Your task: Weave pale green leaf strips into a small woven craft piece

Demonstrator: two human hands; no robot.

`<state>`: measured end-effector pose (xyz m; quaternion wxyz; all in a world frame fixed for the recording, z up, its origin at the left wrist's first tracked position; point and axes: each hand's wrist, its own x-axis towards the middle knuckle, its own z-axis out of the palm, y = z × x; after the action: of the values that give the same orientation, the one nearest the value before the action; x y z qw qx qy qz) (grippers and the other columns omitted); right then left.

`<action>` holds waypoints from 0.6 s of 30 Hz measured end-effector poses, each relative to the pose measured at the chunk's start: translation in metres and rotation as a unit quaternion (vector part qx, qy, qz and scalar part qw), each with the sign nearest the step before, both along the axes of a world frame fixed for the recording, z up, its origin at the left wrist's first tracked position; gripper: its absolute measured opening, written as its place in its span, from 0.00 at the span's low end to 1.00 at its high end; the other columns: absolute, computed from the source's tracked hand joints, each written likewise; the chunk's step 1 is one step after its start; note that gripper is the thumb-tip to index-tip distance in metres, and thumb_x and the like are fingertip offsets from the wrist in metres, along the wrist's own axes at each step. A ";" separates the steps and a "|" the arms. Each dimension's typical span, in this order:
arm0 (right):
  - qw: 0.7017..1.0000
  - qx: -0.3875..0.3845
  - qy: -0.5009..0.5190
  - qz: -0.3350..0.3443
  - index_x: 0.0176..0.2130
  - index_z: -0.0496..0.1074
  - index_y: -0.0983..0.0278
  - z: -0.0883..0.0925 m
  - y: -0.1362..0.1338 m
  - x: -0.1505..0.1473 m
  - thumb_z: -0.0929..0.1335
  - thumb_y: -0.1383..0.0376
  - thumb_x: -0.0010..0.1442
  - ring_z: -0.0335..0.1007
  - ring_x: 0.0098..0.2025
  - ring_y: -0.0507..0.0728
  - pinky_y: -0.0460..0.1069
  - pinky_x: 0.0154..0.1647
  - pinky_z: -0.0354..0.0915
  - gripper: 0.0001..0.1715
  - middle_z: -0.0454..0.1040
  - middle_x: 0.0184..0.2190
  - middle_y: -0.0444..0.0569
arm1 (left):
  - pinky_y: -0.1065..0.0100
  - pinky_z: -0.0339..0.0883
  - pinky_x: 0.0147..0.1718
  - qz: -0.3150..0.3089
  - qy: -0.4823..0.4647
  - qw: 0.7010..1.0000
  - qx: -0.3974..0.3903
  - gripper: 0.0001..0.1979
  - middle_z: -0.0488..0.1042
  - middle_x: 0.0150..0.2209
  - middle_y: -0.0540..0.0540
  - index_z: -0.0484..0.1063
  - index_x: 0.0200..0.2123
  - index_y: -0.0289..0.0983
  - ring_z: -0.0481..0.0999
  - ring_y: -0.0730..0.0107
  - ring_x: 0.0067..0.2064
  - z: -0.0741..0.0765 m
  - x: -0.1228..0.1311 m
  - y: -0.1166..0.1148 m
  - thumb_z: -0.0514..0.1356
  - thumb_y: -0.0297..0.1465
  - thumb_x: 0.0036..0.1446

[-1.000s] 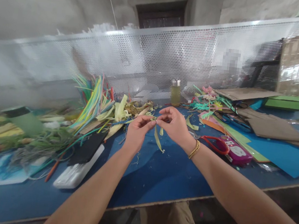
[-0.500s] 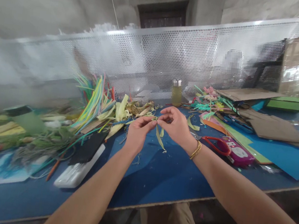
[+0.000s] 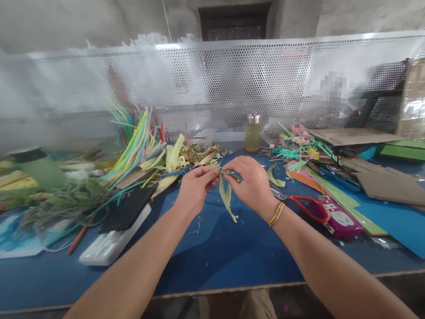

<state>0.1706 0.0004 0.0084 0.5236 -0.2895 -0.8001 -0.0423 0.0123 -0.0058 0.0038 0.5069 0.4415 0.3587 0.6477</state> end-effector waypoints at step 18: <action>0.937 0.210 -0.266 -0.080 0.31 0.73 0.62 0.007 -0.005 0.001 0.64 0.69 0.66 0.61 0.36 0.54 0.52 0.40 0.50 0.13 0.73 0.30 0.45 | 0.75 0.52 0.20 0.022 0.070 0.995 -0.070 0.11 0.70 0.19 0.52 0.74 0.22 0.33 0.64 0.81 0.20 0.000 -0.007 0.002 0.71 0.31 0.34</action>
<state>0.1712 -0.0041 0.0154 0.3351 -0.2148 -0.8573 -0.3266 0.0050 -0.0041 0.0036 0.4962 0.4411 0.4474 0.5992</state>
